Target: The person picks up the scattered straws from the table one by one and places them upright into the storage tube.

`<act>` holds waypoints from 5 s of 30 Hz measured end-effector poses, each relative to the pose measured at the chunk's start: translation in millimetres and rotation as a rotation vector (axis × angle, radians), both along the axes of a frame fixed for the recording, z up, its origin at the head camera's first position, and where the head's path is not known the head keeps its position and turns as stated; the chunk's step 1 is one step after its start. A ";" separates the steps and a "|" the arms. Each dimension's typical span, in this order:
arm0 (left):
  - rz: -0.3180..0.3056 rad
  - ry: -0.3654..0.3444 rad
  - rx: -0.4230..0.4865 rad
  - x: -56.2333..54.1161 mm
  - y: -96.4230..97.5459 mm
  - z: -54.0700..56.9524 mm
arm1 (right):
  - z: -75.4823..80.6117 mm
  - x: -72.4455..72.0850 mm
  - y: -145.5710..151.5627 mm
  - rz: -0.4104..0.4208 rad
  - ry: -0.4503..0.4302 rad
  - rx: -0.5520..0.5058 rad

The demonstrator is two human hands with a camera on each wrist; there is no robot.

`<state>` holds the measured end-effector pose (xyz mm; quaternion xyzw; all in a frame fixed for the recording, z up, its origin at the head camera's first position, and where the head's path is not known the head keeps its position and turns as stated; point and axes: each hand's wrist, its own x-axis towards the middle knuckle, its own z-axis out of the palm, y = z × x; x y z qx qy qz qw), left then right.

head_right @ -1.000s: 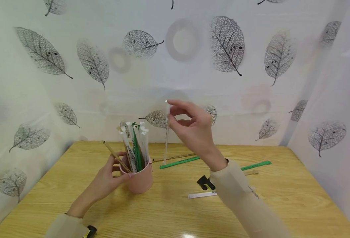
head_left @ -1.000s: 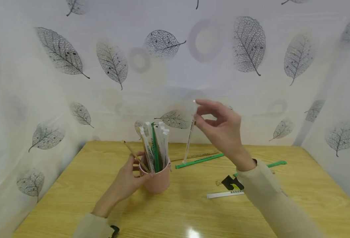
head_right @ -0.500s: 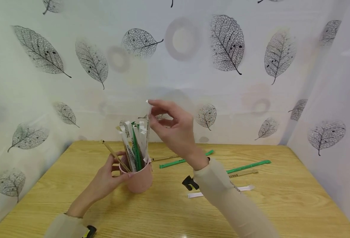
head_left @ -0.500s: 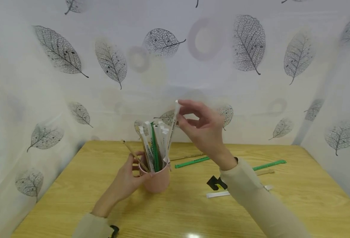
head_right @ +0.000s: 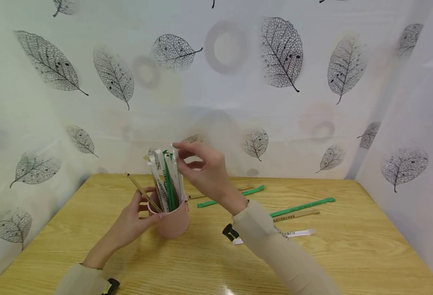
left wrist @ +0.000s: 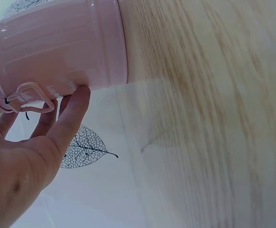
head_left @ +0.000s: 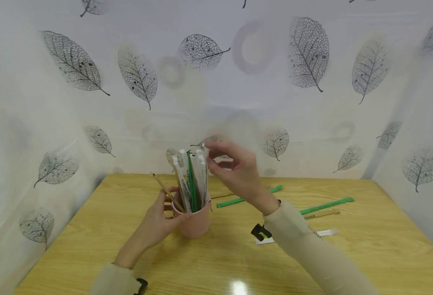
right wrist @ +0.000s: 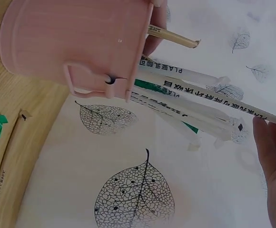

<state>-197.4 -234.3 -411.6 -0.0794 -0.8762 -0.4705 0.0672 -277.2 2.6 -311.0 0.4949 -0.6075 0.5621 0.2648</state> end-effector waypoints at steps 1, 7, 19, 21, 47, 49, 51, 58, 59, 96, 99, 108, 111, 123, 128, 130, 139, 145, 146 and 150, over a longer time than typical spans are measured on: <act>-0.001 0.001 0.000 -0.1 0.1 0.0 | -2.8 -0.4 0.0 -0.007 0.001 0.009; 0.000 -0.003 -0.007 0.0 0.0 0.1 | -19.3 -2.8 -1.2 0.009 0.004 0.047; 0.000 -0.007 0.003 -0.8 -0.6 -1.2 | -43.1 -1.7 0.3 -0.020 -0.003 0.135; -0.002 -0.003 0.004 -1.0 -0.4 -1.5 | -44.1 -1.6 0.5 -0.024 -0.003 0.140; -0.004 -0.019 0.008 0.1 0.1 0.6 | -48.1 3.4 -0.1 -0.041 -0.043 0.161; -0.002 -0.019 0.007 0.3 0.0 1.0 | -47.9 3.5 0.2 -0.039 -0.040 0.165; 0.001 -0.017 0.005 0.5 0.2 1.3 | -47.7 3.0 0.7 -0.040 -0.039 0.169; 0.005 -0.013 -0.009 0.3 0.7 1.5 | -45.7 -0.8 5.8 -0.063 -0.010 0.180; 0.006 -0.013 -0.012 0.4 0.5 1.5 | -45.1 -1.2 6.8 -0.065 -0.004 0.178; -0.006 -0.013 -0.013 1.1 -0.2 -2.1 | -91.0 20.1 155.4 0.013 -0.235 1.180; -0.005 -0.016 -0.013 0.8 -0.6 -1.9 | -97.7 20.0 162.5 0.021 -0.225 1.145; 0.003 -0.022 -0.022 0.7 -0.2 -1.6 | -106.5 23.4 165.6 0.016 -0.149 1.087; 0.010 -0.024 -0.028 0.8 -0.4 -1.7 | -108.8 23.2 164.1 0.020 -0.123 1.078; -0.002 -0.016 -0.003 0.4 -0.8 -1.9 | -109.9 27.6 160.2 0.001 -0.099 1.082; -0.003 -0.014 -0.001 0.5 -0.5 -2.5 | -105.2 29.1 158.4 0.002 -0.101 1.092; -0.002 -0.014 -0.006 0.3 0.1 -2.7 | -101.6 29.9 157.7 0.000 -0.093 1.096; 0.001 0.003 -0.016 0.8 -0.3 -1.6 | -70.1 28.1 146.0 -0.091 -0.100 1.067; 0.000 -0.002 -0.007 1.5 -1.3 -1.1 | -50.5 20.7 136.7 -0.120 -0.036 0.938; 0.002 -0.003 -0.003 1.6 -1.2 -1.0 | -47.9 19.5 135.4 -0.120 -0.024 0.907; -0.001 0.001 -0.004 1.7 -0.8 -0.6 | -38.5 14.8 129.8 -0.131 0.042 0.761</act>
